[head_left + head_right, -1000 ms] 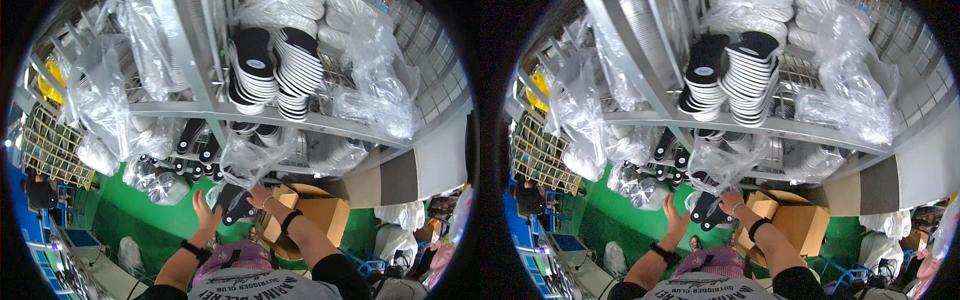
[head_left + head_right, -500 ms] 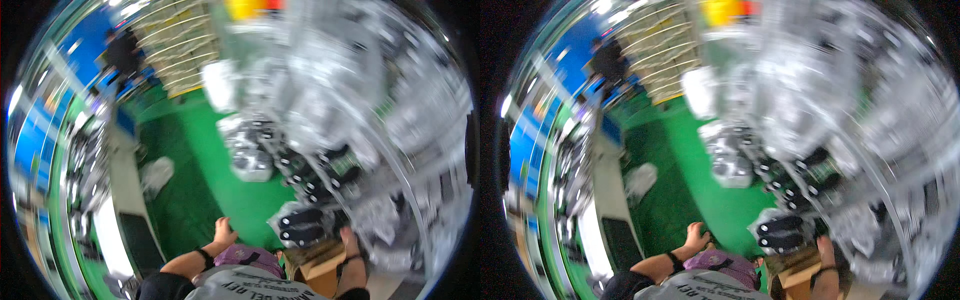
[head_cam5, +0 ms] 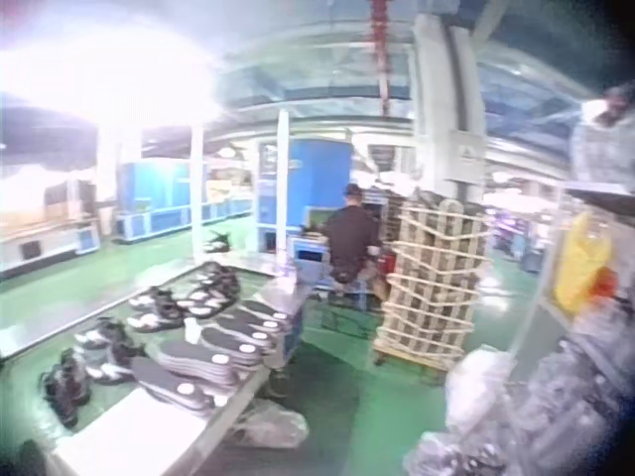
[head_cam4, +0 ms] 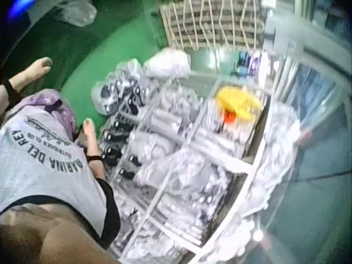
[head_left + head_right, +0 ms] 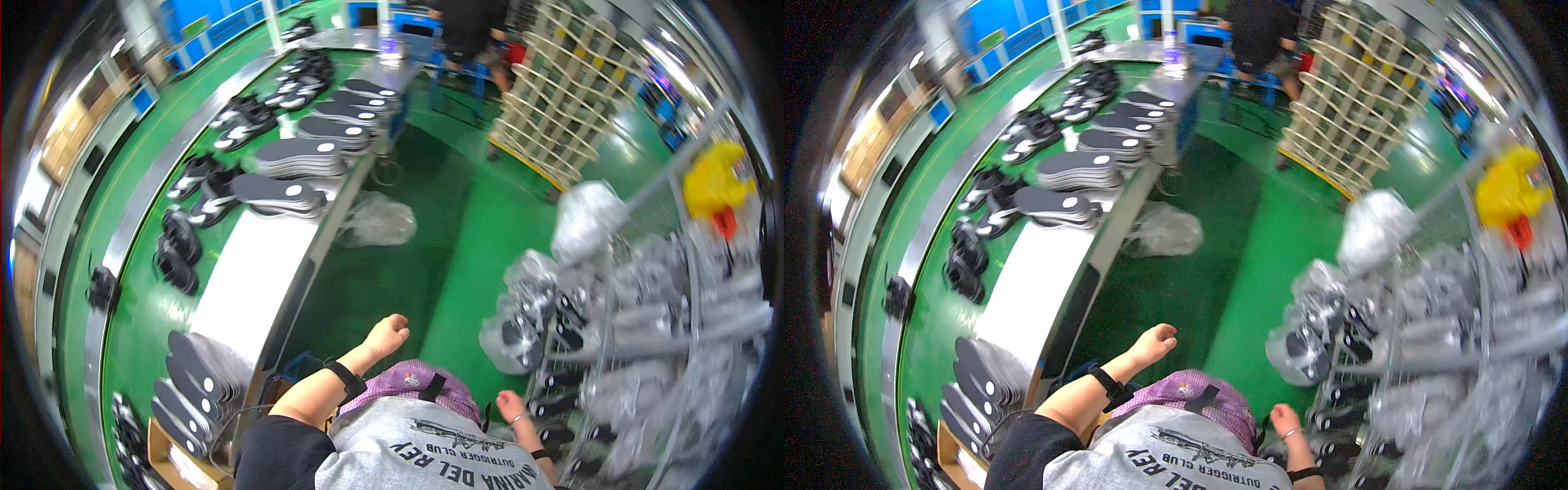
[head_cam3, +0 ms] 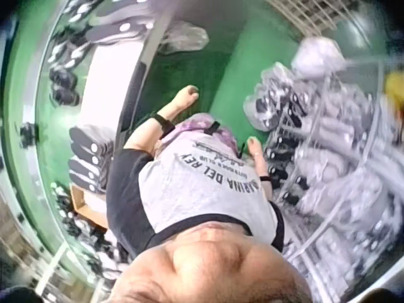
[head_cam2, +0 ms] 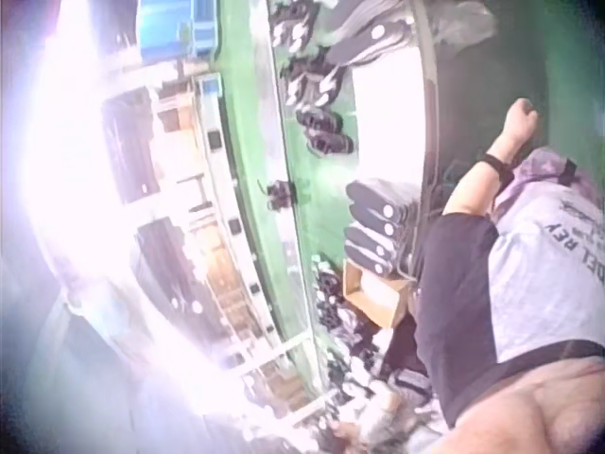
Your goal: Inspecting shoes, inserting insoles, and organizing shoe components in a manufacturing facility.
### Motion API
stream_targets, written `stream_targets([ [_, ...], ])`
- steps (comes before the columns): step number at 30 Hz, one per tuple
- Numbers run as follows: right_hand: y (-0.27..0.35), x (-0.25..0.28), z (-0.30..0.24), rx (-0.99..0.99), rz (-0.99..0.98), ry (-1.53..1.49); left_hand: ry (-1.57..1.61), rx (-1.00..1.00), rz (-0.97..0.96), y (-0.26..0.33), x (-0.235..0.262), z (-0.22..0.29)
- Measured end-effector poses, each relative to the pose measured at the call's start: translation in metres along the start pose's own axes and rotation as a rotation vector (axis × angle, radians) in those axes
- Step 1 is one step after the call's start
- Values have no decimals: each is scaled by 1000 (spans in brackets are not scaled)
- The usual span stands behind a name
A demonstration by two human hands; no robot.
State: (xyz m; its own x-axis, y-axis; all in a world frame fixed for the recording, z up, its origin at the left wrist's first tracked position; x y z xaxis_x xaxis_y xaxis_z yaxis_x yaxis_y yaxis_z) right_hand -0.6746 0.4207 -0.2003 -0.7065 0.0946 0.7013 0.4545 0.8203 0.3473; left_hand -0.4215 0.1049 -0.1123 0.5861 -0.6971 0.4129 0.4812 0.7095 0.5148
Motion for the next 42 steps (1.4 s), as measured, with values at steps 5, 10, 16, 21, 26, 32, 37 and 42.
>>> stream_targets([
  [5, -165, 39, -94, 122, -137, -103, 282, 119, 264, -9, 77, -23],
  [10, -268, 16, -302, 562, -404, -82, 420, 198, 639, 17, 172, -42],
  [16, -277, -30, -539, 1180, -608, -6, 576, 368, 958, 71, 254, -109],
  [21, -257, -89, -662, 1428, -594, 41, 304, 379, 1241, 141, 345, -172],
  [26, -280, -165, -718, 1432, -328, 283, 123, 499, 1507, 205, 457, -194],
  [32, -306, -218, -742, 1077, -248, 744, 495, 704, 1142, 189, 513, -333],
  [37, -318, -225, -744, 967, -271, 800, 451, 869, 897, 133, 512, -361],
  [42, -309, -199, -770, 1039, -238, 830, 646, 588, 1011, 97, 512, -294],
])
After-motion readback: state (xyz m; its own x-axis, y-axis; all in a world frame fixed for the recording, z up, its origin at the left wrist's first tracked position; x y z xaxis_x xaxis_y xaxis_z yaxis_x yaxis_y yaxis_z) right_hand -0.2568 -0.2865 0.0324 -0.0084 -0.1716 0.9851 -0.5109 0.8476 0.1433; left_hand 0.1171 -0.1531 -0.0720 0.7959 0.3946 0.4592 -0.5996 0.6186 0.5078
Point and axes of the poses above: each hand's wrist, its own y-axis away from the middle knuckle, its own x-axis out of the back of the hand, z = x × y, the point moved 9 cm from there along -y, towards the middle knuckle, and after that the axes turned 7 degrees about x, right-handed, at the moved point
